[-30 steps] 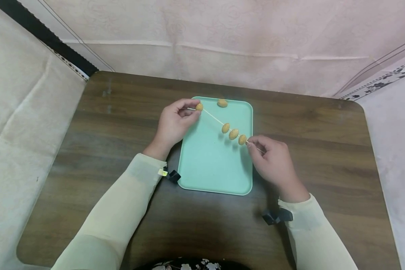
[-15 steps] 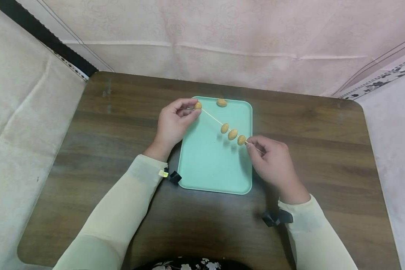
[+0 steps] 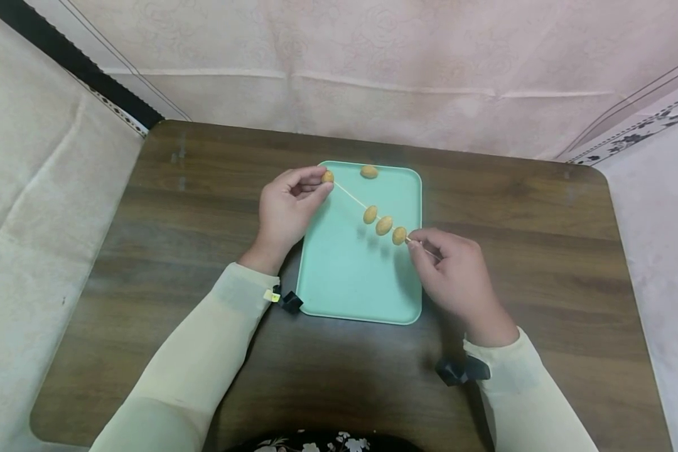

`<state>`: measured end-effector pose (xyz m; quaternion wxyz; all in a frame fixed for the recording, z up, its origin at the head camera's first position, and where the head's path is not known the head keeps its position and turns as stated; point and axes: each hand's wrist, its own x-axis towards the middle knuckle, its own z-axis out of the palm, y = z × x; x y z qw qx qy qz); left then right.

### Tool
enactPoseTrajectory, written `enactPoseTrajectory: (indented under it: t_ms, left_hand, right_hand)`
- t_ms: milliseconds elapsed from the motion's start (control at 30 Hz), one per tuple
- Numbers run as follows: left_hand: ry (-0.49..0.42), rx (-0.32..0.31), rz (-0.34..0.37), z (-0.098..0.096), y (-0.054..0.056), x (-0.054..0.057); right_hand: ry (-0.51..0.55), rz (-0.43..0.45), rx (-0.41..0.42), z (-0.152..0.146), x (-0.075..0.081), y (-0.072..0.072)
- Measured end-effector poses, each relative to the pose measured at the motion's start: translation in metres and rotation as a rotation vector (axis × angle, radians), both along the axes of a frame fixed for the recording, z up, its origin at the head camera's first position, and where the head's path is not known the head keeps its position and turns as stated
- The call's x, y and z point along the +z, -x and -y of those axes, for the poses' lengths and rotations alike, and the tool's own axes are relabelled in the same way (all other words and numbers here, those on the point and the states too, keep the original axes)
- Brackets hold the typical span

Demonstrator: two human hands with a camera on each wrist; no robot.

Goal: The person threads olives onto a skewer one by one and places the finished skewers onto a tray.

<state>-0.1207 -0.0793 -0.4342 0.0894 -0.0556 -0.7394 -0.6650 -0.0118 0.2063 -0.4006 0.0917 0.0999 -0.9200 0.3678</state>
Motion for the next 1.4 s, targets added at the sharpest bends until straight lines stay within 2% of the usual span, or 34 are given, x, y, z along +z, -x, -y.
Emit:
enactPoseTrajectory:
  t_ms: [200, 633, 867, 1033, 1167, 1400]
  left_hand:
    - [0.027, 0.000, -0.030, -0.004, -0.004, 0.002]
    - [-0.024, -0.043, 0.022, -0.011, -0.010, 0.004]
    - [-0.023, -0.075, 0.018, -0.020, -0.015, 0.008]
    - [0.019, -0.089, -0.008, -0.025, -0.020, 0.011]
    - [0.052, -0.091, -0.058, -0.028, -0.023, 0.012]
    - [0.049, -0.117, -0.124, -0.033, -0.029, 0.011]
  right_hand:
    - [-0.001, -0.034, 0.031, 0.006, 0.002, 0.001]
    - [-0.004, -0.078, 0.044, 0.004, 0.004, 0.001]
    - [-0.008, -0.090, 0.044, 0.003, 0.006, 0.002]
    - [-0.018, -0.104, 0.045, 0.003, 0.007, 0.002]
    - [-0.019, -0.100, 0.047, 0.003, 0.007, 0.002]
    - [-0.026, -0.095, 0.044, 0.003, 0.007, 0.001]
